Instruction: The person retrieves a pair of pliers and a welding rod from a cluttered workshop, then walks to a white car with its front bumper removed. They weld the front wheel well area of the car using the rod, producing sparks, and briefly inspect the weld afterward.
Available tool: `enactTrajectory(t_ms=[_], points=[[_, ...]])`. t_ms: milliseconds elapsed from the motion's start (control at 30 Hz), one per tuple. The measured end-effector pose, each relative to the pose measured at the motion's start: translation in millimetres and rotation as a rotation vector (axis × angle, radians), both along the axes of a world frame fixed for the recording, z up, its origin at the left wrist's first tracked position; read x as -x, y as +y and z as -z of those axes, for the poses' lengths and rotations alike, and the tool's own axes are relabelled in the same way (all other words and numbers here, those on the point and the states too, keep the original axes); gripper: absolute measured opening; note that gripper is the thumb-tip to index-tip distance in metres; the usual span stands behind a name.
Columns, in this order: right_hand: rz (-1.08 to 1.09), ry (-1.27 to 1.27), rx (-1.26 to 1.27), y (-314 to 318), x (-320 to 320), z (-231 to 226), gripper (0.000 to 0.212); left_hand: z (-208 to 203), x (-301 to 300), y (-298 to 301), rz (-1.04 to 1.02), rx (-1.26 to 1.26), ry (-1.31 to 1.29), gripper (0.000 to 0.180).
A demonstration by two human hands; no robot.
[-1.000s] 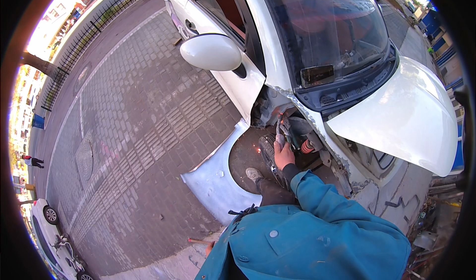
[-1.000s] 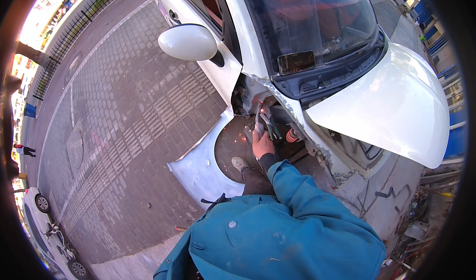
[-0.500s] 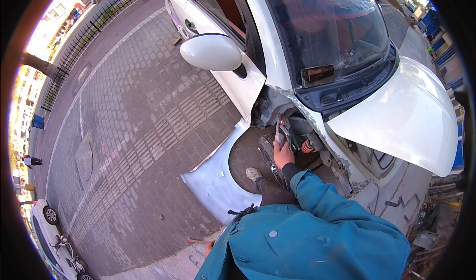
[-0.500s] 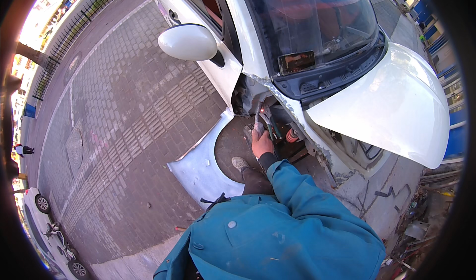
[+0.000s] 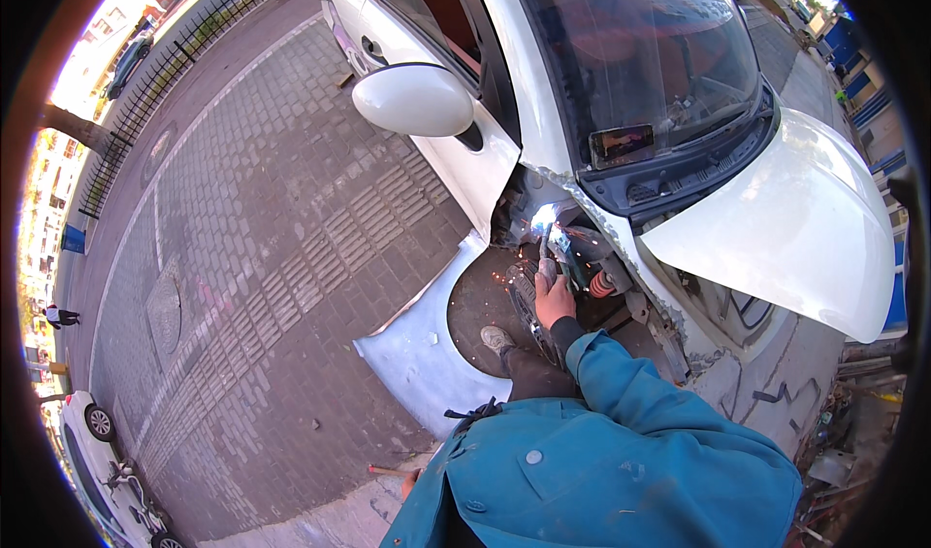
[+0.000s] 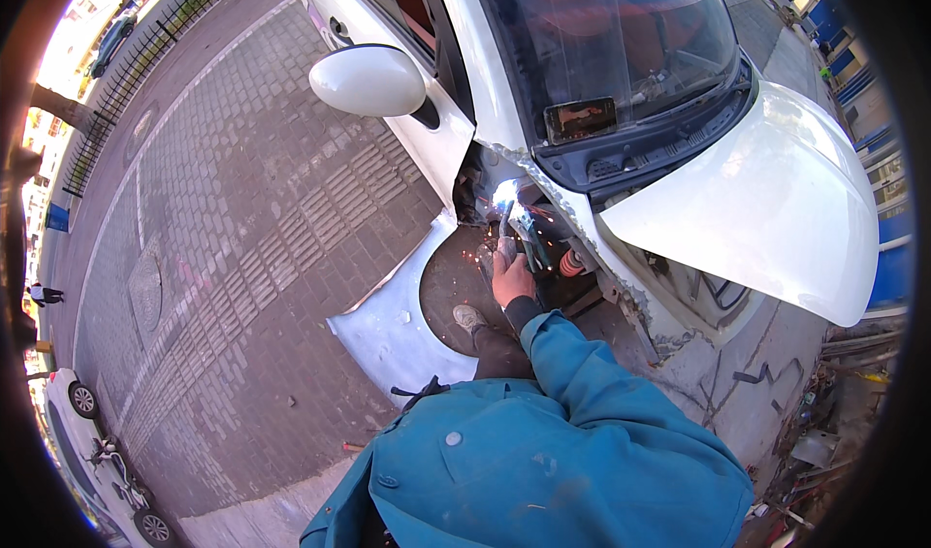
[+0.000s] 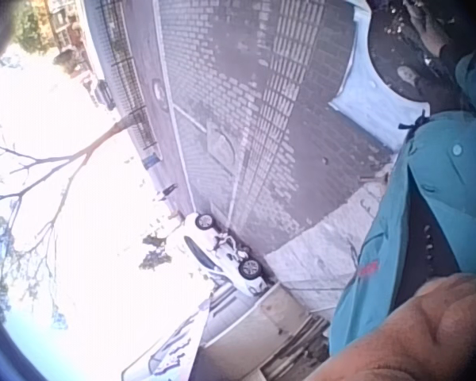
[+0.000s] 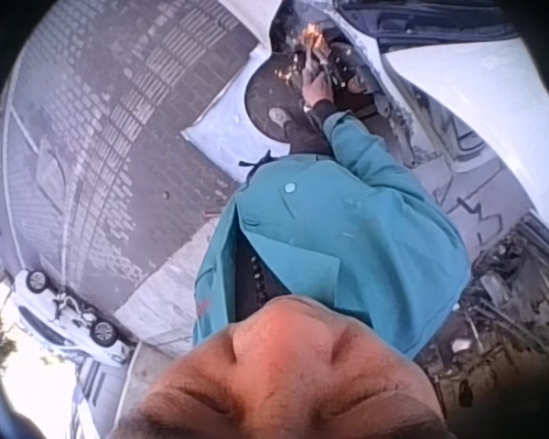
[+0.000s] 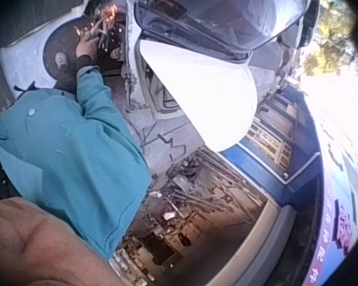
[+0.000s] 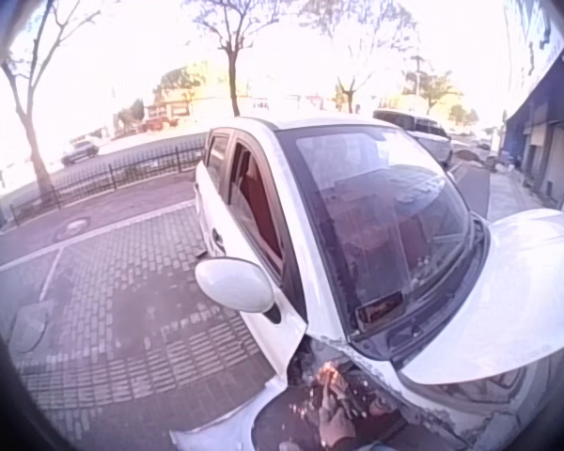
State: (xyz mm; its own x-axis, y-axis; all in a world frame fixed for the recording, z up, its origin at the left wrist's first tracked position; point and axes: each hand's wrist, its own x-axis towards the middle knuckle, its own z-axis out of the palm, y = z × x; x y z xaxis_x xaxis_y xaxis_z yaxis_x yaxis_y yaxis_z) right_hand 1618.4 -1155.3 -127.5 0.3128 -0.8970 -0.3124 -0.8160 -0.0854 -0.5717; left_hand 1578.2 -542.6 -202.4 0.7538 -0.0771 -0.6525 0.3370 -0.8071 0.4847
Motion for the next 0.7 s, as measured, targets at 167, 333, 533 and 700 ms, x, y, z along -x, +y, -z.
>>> enactTrajectory(t_ms=[167,333,533,700], points=[[0.021,0.006,-0.014,0.2,-1.5,2.5,0.068,0.4,1.3,0.1,-0.001,-0.086,-0.018,0.045],[0.016,0.004,0.001,1.6,-3.4,4.9,0.067,7.1,1.2,8.8,0.006,-0.025,-0.008,0.043],[0.035,0.000,-0.039,2.5,-3.2,0.8,0.069,19.1,1.9,17.3,0.046,-0.056,-0.024,0.043],[0.022,-0.057,-0.037,7.1,5.2,-9.4,0.068,17.6,1.4,18.9,0.070,-0.066,0.003,0.047]])
